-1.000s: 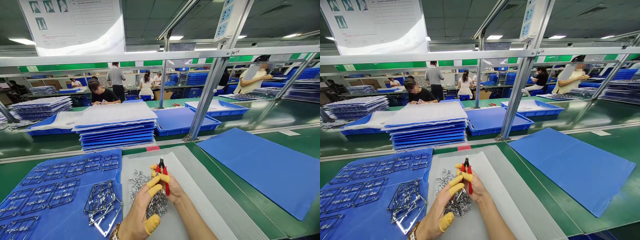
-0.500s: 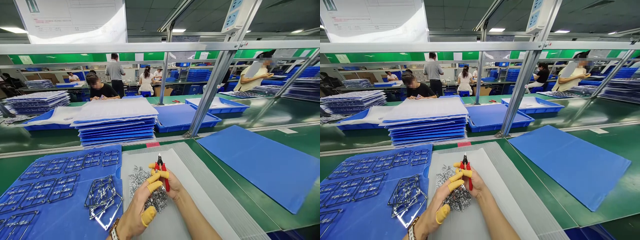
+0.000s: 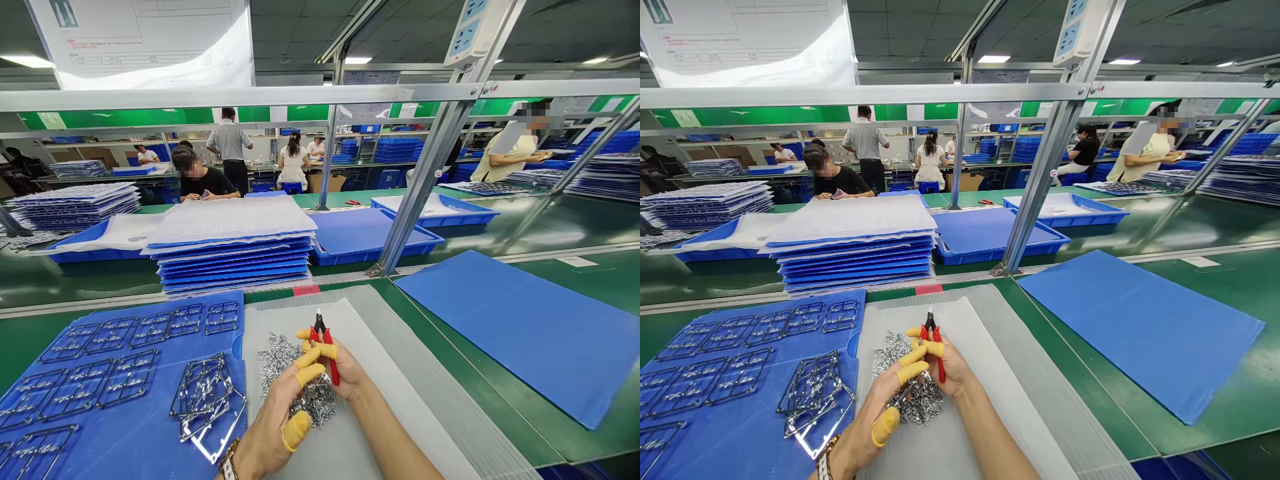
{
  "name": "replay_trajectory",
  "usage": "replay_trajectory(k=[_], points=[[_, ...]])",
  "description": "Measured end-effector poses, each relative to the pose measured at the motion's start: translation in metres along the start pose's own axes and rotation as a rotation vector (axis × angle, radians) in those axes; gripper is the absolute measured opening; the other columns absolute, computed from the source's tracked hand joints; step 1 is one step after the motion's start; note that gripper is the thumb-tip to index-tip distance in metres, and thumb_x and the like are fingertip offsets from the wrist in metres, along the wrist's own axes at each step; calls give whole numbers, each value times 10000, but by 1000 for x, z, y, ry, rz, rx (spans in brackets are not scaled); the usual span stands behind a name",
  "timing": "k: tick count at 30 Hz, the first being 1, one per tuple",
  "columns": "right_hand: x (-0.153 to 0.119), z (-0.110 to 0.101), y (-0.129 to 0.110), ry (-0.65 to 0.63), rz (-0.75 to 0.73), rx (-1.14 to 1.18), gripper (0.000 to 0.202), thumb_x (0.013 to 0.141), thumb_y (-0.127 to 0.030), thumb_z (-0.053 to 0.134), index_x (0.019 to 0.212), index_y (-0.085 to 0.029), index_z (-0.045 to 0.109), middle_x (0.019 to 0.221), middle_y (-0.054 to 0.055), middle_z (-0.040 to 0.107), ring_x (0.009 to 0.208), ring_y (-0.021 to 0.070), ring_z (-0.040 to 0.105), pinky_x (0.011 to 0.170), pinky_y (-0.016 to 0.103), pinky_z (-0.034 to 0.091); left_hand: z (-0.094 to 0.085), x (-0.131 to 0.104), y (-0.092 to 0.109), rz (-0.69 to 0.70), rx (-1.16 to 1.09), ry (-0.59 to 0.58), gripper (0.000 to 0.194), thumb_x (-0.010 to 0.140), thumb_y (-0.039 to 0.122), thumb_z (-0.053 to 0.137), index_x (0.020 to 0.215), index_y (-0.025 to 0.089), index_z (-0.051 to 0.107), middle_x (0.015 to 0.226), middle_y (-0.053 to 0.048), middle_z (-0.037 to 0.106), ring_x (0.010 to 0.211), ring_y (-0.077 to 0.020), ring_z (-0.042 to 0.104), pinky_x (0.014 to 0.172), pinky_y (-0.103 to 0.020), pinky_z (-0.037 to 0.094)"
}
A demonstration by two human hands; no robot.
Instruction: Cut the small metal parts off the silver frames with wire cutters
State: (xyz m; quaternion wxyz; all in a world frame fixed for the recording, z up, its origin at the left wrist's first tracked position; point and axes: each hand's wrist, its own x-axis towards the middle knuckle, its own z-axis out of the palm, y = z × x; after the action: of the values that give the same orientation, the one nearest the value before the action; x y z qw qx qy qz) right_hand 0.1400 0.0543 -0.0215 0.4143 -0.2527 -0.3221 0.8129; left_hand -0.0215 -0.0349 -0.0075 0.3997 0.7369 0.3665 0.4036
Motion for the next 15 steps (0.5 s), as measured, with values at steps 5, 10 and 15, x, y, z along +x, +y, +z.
replay_trajectory(k=[5, 10, 15], points=[[0, 1, -1, 12, -5, -24, 322, 656, -253, 711, 960, -156, 668, 709, -9, 548, 587, 83, 470, 537, 213, 366, 0, 2, 0, -5, -95, -1, 658, 824, 643, 382, 1336, 239, 464, 1479, -114, 314, 1331, -335, 292, 1068, -508, 268], [-1, 2, 2, 44, 5, -78, 350, 675, -306, 705, 990, -161, 651, 720, -6, 561, 567, 93, 487, 515, 229, 377, 0, 12, 6, -98, -479, 33, 694, 754, 692, 460, 1251, 218, 557, 1286, -144, 538, 1091, -324, 531, 865, -450, 452], [2, -1, 7, 268, -148, -350, 414, 658, -384, 733, 1007, -185, 632, 792, 22, 629, 716, 162, 571, 648, 289, 442, -9, 23, 5, -242, -1234, 302, 669, 855, 625, 283, 1214, 144, 579, 1155, -160, 615, 975, -280, 593, 783, -385, 467]])
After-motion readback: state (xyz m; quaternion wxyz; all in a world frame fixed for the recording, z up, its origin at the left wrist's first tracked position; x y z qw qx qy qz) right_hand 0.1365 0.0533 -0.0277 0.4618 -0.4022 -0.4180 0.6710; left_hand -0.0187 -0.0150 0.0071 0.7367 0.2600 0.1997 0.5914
